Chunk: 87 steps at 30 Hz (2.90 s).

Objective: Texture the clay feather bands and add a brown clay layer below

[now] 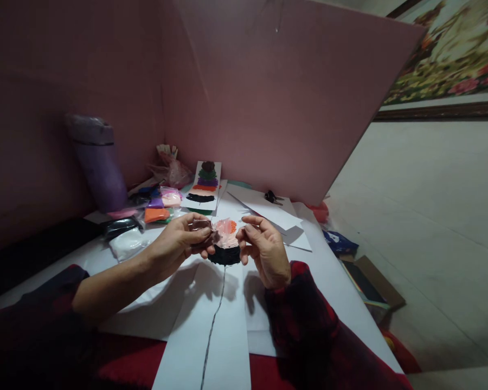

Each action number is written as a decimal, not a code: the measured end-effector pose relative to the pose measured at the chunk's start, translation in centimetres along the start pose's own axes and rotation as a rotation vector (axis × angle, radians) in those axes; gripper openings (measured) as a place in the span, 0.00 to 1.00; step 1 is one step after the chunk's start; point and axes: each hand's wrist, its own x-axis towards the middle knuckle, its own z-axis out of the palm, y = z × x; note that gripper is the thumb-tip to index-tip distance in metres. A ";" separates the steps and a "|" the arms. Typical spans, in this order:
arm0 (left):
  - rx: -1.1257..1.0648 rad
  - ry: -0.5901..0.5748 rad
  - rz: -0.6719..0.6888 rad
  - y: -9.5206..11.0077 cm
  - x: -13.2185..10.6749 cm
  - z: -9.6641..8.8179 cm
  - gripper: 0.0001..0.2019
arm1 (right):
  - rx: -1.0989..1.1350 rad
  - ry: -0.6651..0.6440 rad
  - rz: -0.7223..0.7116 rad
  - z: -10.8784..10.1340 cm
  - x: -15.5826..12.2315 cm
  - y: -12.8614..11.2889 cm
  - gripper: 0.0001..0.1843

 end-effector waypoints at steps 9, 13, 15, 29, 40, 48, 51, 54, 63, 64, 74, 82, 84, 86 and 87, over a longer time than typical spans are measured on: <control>0.067 -0.124 0.150 -0.6 0.1 -0.4 0.13 | -0.359 -0.065 -0.181 0.3 -0.6 0.3 0.14; 0.105 -0.164 0.190 -0.7 0.2 -0.4 0.15 | -0.462 -0.076 -0.212 0.6 -0.8 0.0 0.11; 0.118 -0.181 0.200 -0.8 0.2 -0.4 0.15 | -0.491 -0.078 -0.219 0.8 -0.9 0.1 0.09; 0.195 -0.199 0.246 -0.6 -0.1 0.0 0.11 | -0.619 -0.055 -0.323 0.3 -1.1 1.4 0.07; 0.226 -0.220 0.231 -1.0 -0.2 0.3 0.09 | -0.714 -0.152 -0.441 0.6 -1.6 1.3 0.04; 0.168 -0.261 0.170 -1.2 -0.4 0.3 0.15 | -0.643 -0.199 -0.404 0.6 -1.8 1.3 0.03; 0.152 -0.267 0.125 -1.2 -0.5 0.4 0.17 | -0.669 -0.232 -0.369 0.6 -1.8 1.2 0.05; 0.148 -0.264 0.105 -1.3 -0.3 0.3 0.17 | -0.749 -0.235 -0.336 0.4 -1.7 1.2 0.06; 0.080 -0.180 0.114 -0.7 0.0 -0.1 0.14 | -0.761 -0.135 -0.416 0.2 -1.3 0.9 0.07; 0.075 -0.186 0.112 -0.7 -0.1 -0.1 0.14 | -0.779 -0.132 -0.430 0.2 -1.3 0.9 0.07; 0.007 -0.151 0.020 -0.6 -0.3 0.1 0.11 | -1.094 -0.172 -0.608 0.0 -1.5 0.8 0.05; 0.052 -0.112 -0.073 -0.2 -0.5 0.6 0.05 | -1.168 -0.212 -0.636 0.0 -1.5 0.9 0.06; 0.066 -0.112 -0.060 -0.1 -0.5 0.6 0.05 | -1.062 -0.192 -0.578 0.0 -1.5 1.0 0.05; 0.060 -0.109 -0.042 0.0 -0.5 0.6 0.05 | -0.903 -0.150 -0.478 0.2 -1.4 0.9 0.04; 0.054 -0.107 -0.037 0.0 -0.4 0.6 0.05 | -0.814 -0.125 -0.419 0.3 -1.4 0.8 0.05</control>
